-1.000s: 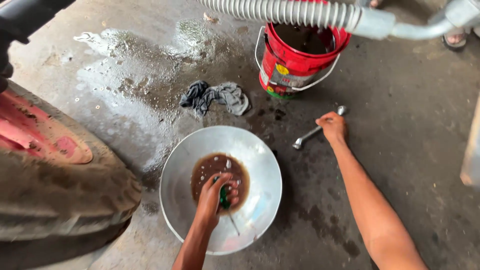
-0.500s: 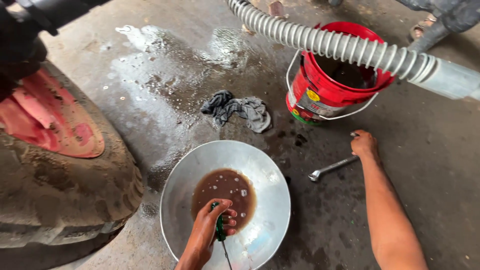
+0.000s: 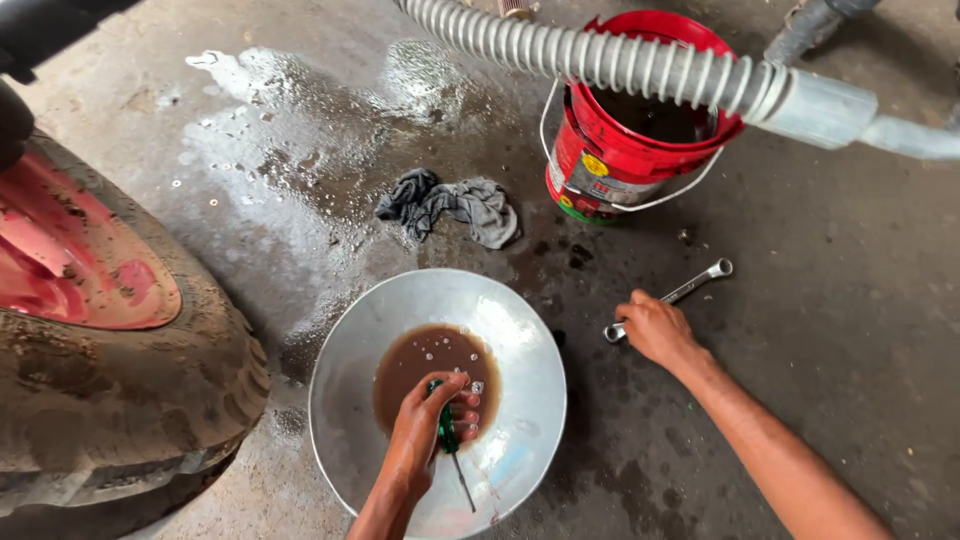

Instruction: Cleaning small engine or fuel system parts in a bowl of dark solvent or oil using a screwdriver to scrape residue.

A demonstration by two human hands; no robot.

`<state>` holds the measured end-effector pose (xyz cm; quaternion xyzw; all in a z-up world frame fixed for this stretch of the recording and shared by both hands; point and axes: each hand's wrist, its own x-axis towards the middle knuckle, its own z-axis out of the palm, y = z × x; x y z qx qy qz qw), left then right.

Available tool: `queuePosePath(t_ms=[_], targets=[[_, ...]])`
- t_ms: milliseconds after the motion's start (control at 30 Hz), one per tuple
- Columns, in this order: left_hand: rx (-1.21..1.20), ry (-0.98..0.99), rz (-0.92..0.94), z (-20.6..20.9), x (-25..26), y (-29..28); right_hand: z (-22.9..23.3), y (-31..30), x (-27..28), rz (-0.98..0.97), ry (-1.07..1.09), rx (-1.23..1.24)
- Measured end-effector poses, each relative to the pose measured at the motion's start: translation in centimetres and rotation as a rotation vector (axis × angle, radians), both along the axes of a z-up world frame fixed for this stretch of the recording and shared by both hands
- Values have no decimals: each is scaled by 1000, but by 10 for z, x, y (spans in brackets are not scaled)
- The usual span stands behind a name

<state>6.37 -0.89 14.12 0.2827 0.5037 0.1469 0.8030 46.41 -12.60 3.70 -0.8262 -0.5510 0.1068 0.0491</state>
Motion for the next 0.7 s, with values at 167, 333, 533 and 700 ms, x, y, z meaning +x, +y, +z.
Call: queuePosePath(t_ms=[167, 333, 533, 700], targets=[[20, -56, -18, -4, 7, -3, 14, -18, -5, 234, -70, -17], [33, -117, -11, 1, 4, 0, 25, -24, 47, 135, -338, 54], [30, -195, 109, 2, 7, 2, 41, -8, 10, -293, 134, 460], [108, -218, 108, -16, 8, 2, 32, -32, -142, -220, 569, 514]])
